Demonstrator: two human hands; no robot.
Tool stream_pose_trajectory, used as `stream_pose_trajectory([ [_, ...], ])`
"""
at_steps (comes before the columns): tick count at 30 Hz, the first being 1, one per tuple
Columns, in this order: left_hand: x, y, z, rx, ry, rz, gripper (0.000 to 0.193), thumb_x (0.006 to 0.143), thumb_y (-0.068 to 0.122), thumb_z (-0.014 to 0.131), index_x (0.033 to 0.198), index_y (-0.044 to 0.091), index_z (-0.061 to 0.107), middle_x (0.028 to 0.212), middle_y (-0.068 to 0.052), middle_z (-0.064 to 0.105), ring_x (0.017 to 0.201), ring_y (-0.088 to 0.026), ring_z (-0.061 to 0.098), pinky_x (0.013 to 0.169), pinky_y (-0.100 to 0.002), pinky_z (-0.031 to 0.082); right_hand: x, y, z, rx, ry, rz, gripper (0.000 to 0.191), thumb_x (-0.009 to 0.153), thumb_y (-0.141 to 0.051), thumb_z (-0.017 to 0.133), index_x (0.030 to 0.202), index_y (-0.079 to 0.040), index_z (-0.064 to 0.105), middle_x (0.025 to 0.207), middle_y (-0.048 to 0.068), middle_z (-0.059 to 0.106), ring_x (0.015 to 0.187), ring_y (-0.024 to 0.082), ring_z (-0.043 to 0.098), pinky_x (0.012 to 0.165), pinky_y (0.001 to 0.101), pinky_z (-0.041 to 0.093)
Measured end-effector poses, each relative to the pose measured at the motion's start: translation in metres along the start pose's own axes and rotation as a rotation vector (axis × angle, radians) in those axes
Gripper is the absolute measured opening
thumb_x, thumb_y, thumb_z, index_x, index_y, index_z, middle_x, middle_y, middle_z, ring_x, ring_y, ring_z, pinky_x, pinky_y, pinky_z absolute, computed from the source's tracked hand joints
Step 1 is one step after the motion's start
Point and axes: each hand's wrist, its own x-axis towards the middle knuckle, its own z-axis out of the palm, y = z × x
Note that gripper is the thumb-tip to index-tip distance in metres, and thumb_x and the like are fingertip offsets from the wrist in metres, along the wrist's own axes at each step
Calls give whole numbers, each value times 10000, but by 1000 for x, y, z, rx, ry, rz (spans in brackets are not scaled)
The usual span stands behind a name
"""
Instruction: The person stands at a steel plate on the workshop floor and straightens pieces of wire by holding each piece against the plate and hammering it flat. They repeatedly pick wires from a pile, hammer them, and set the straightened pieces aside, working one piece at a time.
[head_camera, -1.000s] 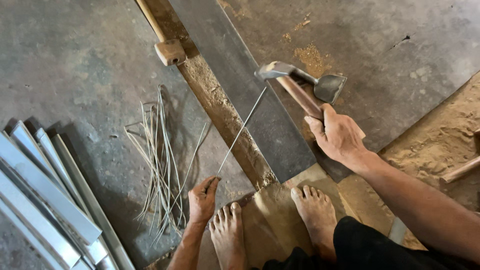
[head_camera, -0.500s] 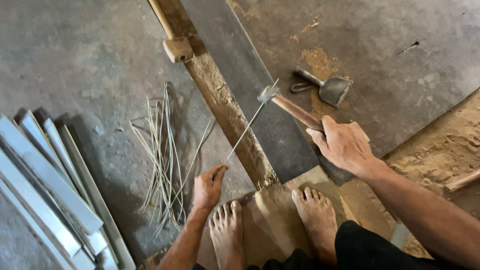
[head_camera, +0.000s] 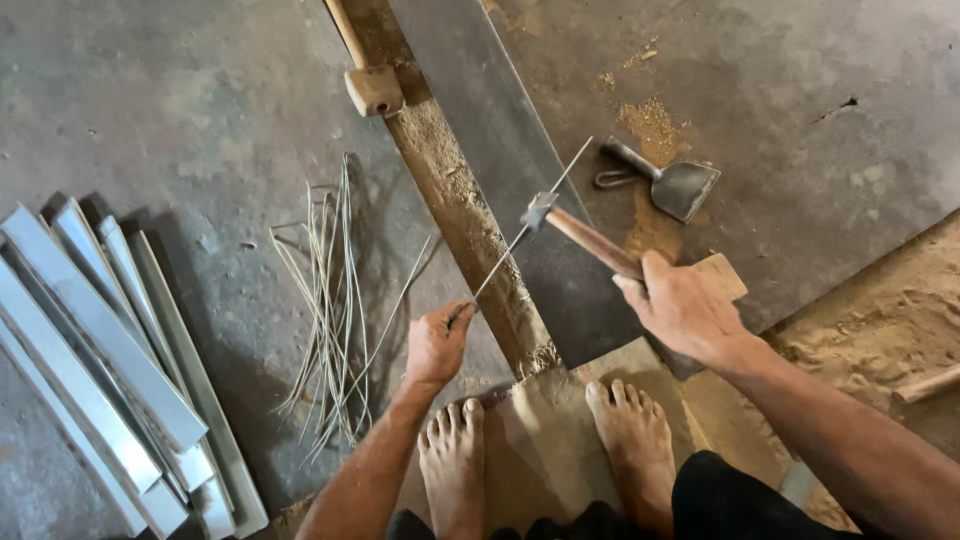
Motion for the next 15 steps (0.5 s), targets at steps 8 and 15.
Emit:
stream_pose_trajectory([
  [8,-16,18,-9,372,81,122,141,984,241,663,1035,136,742,854,-139,726,719,-385,690,612,-472,552,2,6,5,99,-62,3,348,1029,-386,529,966,-45,551,594,100,585,411,264,561,355,430,478],
  [15,-46,11,-27,456,70,184,120,976,166,653,1071,135,720,851,-124,700,676,-353,677,557,-447,534,8,12,8,281,171,-93,342,1015,-316,529,1024,25,541,578,97,577,394,216,557,335,385,472],
])
